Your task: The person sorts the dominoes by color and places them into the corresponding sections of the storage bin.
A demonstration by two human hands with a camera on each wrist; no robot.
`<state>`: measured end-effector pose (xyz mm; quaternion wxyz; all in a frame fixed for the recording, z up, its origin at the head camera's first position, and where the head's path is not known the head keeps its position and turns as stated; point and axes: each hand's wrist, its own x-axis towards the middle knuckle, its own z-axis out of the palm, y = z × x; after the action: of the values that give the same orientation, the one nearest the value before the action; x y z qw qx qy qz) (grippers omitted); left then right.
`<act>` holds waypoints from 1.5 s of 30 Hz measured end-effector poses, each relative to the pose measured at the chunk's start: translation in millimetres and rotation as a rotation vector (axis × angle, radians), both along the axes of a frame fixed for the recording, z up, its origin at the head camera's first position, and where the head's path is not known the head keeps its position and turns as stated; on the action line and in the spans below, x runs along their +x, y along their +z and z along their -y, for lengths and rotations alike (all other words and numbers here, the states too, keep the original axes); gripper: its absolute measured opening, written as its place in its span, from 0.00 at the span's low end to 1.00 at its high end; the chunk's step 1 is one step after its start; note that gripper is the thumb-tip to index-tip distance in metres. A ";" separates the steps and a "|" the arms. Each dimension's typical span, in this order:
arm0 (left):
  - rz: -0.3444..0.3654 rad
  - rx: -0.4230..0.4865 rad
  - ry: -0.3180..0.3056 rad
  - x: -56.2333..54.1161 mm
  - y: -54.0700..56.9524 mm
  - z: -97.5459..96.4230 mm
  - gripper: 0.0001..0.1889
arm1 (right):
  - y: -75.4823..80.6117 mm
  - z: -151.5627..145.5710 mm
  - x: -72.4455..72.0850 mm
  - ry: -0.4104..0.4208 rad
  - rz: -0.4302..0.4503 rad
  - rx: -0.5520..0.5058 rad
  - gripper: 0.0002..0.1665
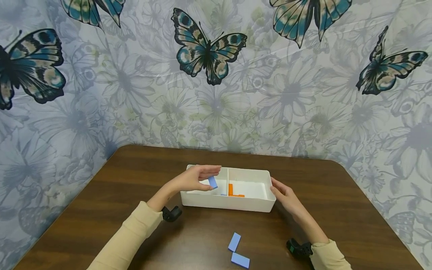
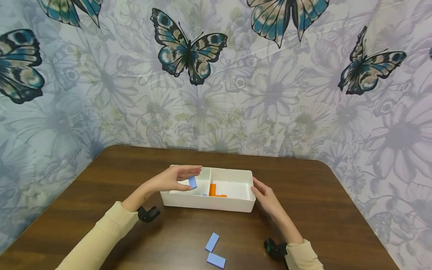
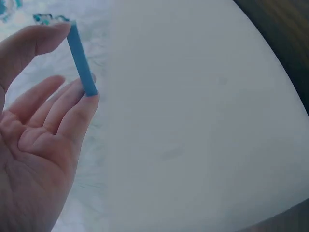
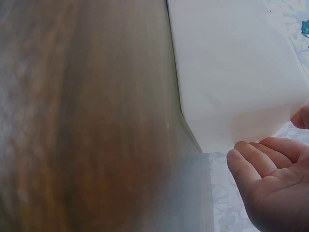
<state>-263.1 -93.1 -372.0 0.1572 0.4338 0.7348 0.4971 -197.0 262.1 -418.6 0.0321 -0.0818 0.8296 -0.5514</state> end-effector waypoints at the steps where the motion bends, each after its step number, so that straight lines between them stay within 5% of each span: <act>1: 0.017 -0.009 -0.013 -3.9 -2.6 -0.6 0.35 | -0.1 0.4 0.3 -0.001 0.000 -0.001 0.33; 9: 0.145 -0.087 -0.084 -25.3 -19.9 -3.3 0.35 | -0.3 2.5 2.3 -0.002 -0.002 -0.005 0.33; 19: 0.184 -0.162 -0.081 -27.8 -32.6 -10.9 0.33 | -5.9 2.1 1.3 -0.012 0.007 -0.011 0.33; 29: 0.066 -0.347 -0.081 -25.7 -40.2 -17.6 0.32 | -6.9 3.8 0.1 -0.016 0.015 -0.017 0.33; 45: -0.080 -0.394 -0.145 -28.0 -43.9 -24.6 0.29 | 1.0 4.1 0.4 -0.015 0.018 -0.022 0.32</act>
<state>-291.1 -68.5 -415.9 0.2449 0.4661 0.7902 0.3137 -196.6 258.0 -417.6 0.0345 -0.0711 0.8238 -0.5613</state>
